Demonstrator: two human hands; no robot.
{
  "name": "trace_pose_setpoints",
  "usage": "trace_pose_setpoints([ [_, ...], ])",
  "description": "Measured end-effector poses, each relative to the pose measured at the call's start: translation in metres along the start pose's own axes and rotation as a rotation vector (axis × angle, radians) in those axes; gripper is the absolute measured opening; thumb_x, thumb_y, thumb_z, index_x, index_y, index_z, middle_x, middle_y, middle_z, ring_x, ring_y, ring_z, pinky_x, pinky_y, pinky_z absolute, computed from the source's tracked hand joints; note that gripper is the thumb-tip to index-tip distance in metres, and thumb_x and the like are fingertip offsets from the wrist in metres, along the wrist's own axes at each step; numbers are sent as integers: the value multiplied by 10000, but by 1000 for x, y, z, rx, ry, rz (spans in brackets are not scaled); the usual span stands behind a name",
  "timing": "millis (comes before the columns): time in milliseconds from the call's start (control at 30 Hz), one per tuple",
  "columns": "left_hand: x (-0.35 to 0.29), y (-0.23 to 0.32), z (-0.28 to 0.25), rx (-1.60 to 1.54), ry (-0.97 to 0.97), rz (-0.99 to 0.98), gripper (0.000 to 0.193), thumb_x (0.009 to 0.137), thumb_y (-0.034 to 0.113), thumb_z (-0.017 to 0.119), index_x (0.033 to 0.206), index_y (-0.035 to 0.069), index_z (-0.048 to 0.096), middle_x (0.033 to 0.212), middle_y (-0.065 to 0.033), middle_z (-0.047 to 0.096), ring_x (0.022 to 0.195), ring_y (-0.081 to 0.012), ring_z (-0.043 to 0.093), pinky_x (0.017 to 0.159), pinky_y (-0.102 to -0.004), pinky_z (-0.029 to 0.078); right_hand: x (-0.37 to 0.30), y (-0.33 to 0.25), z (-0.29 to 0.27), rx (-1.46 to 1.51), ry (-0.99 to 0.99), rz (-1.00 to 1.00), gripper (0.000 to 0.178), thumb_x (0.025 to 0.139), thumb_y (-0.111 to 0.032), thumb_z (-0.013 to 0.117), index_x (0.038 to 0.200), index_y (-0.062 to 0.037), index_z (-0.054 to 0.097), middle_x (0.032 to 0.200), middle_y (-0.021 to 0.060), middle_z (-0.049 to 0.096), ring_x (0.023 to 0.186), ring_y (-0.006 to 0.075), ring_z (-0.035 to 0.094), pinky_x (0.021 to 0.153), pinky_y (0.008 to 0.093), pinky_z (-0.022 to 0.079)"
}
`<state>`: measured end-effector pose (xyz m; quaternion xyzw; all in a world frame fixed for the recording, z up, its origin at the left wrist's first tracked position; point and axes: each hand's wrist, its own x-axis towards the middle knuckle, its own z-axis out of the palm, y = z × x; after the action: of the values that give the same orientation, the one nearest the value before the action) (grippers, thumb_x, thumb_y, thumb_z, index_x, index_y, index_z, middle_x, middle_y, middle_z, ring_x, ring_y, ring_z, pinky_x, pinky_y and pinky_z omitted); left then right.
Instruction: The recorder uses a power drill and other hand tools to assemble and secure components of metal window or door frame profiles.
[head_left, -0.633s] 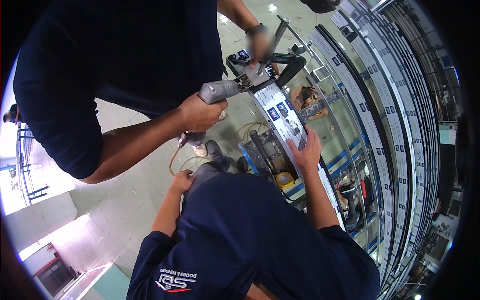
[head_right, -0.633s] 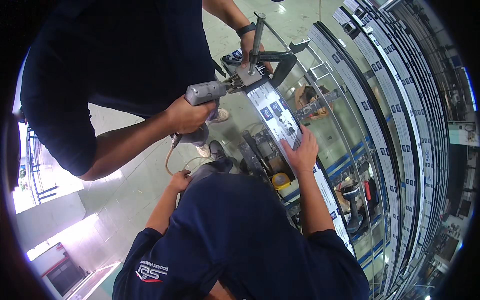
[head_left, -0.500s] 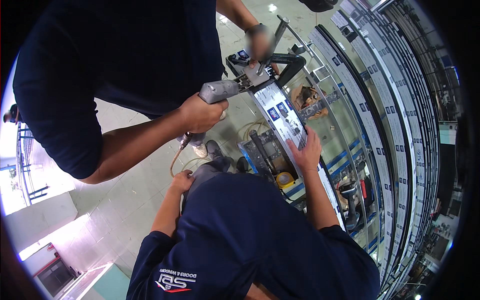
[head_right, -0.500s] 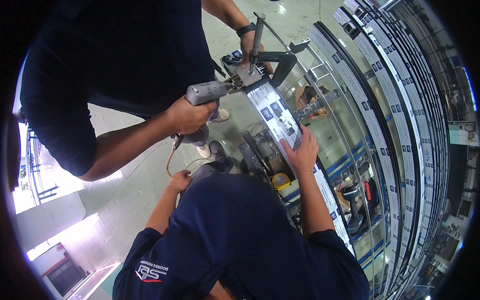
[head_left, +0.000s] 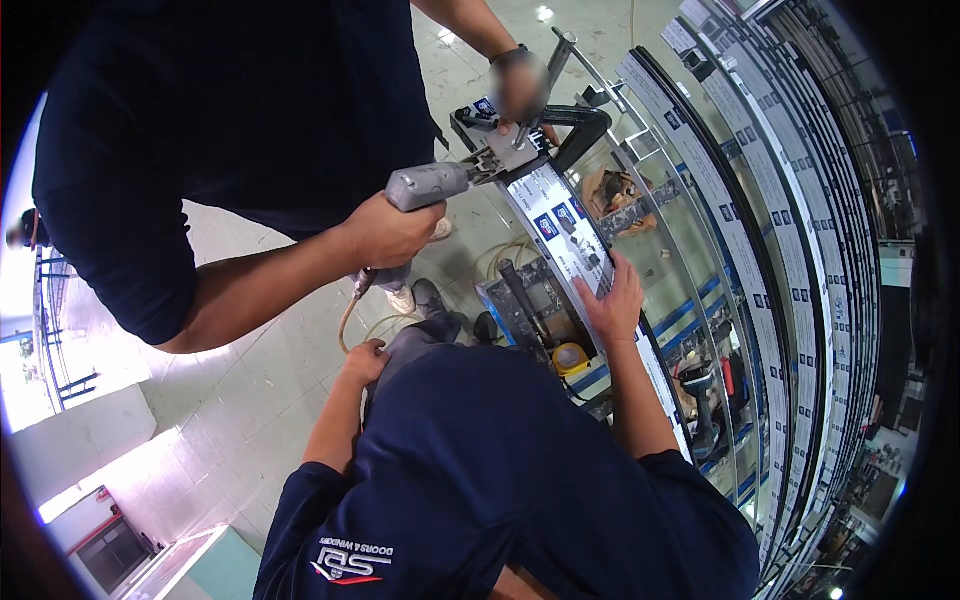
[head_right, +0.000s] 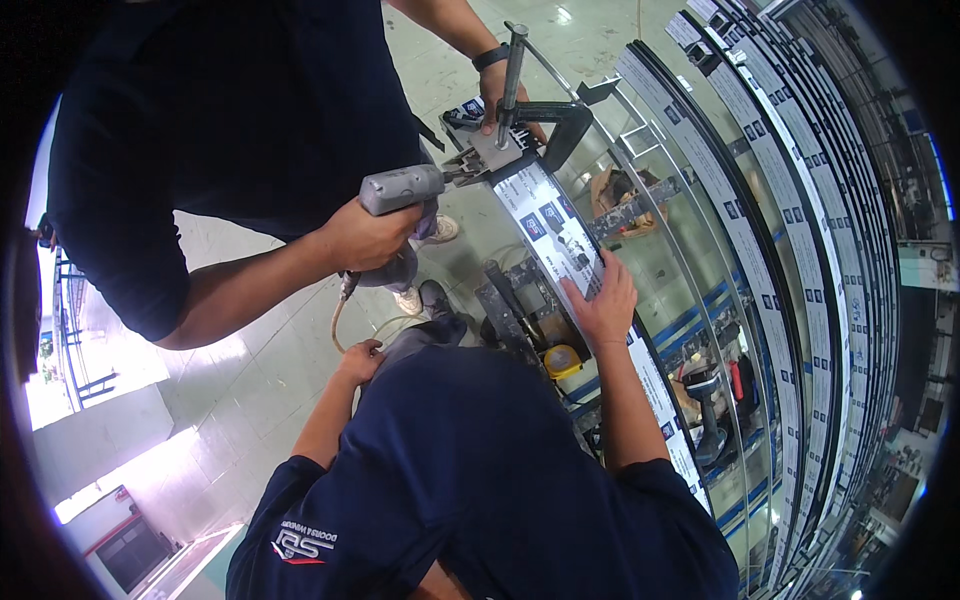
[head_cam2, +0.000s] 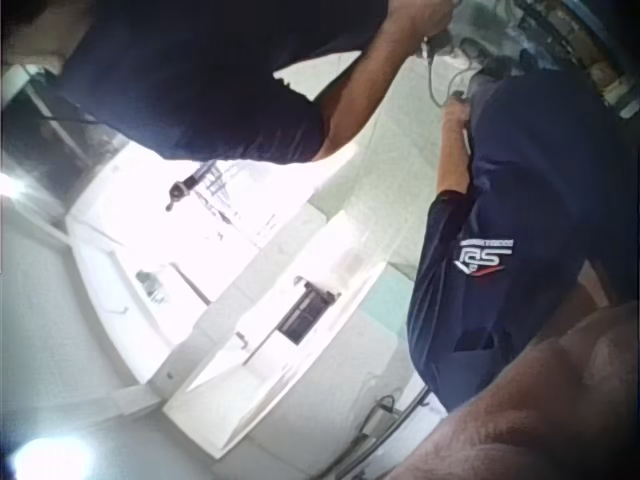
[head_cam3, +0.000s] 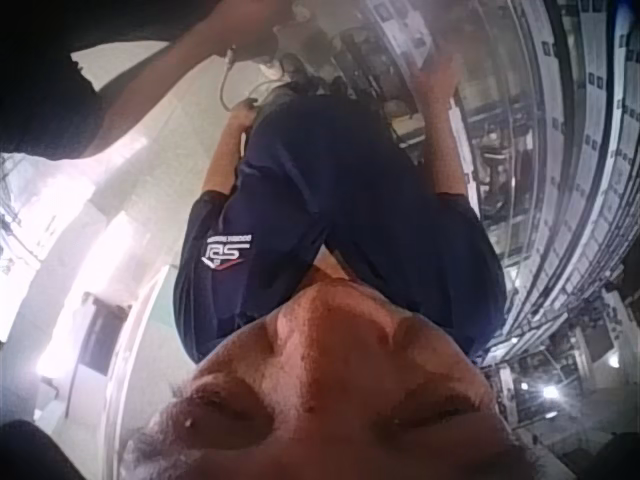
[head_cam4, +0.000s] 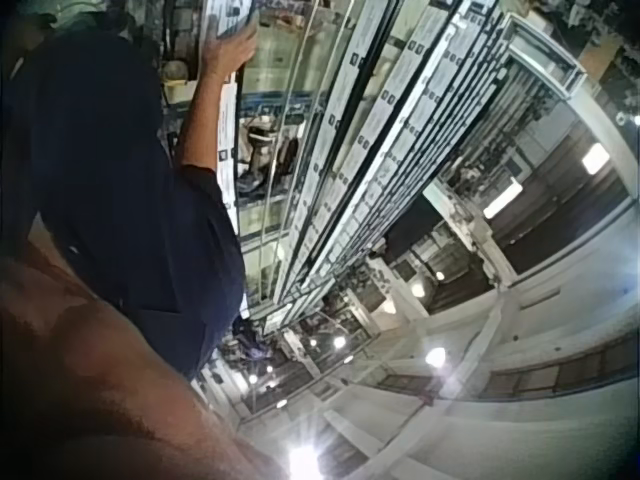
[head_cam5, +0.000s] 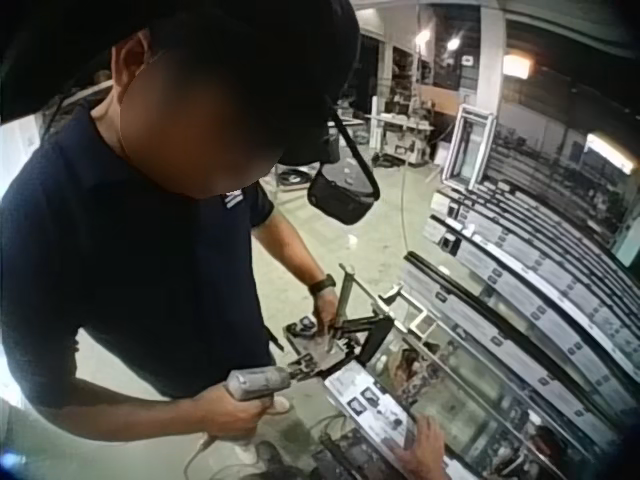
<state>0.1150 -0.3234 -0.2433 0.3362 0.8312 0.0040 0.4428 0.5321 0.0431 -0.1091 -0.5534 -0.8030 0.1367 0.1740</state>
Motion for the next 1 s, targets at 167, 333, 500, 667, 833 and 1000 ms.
trace_pose_setpoints([
  [167,-4,12,-11,9,-19,3,574,1025,406,720,1501,85,742,1361,-209,819,1321,-378,756,1171,-473,578,1,4,3,-14,8,-7,903,904,-582,892,1611,-120,572,1506,147,657,1402,385,612,1185,509,464],
  [333,-3,31,-18,-102,28,75,561,1050,404,702,1485,52,745,1378,-245,807,1313,-404,763,1172,-478,577,1,-1,-2,12,29,-7,864,889,-542,915,1576,-126,596,1453,175,685,1370,421,639,1184,532,486],
  [500,4,44,-25,-68,-4,74,560,1055,411,703,1490,61,747,1384,-245,804,1322,-402,759,1179,-475,573,1,1,-1,-8,11,0,883,891,-566,906,1587,-122,590,1471,157,676,1383,400,628,1179,519,478],
  [667,9,39,-24,-55,1,56,559,1062,411,711,1510,77,731,1368,-238,810,1316,-394,760,1173,-465,578,1,2,2,-11,-4,7,905,895,-593,894,1597,-112,585,1493,141,666,1399,381,616,1175,507,471],
  [833,15,33,-20,-39,-7,61,566,1061,419,711,1516,84,728,1373,-233,810,1322,-392,757,1176,-466,576,2,3,1,-3,-14,10,909,896,-609,889,1593,-109,586,1492,146,668,1401,388,615,1174,511,471],
  [1000,19,23,-14,-23,-3,64,564,1068,434,702,1512,88,732,1356,-230,816,1320,-386,759,1178,-465,574,4,0,0,9,-23,3,906,901,-615,885,1590,-108,586,1488,154,668,1399,392,615,1174,512,469],
])
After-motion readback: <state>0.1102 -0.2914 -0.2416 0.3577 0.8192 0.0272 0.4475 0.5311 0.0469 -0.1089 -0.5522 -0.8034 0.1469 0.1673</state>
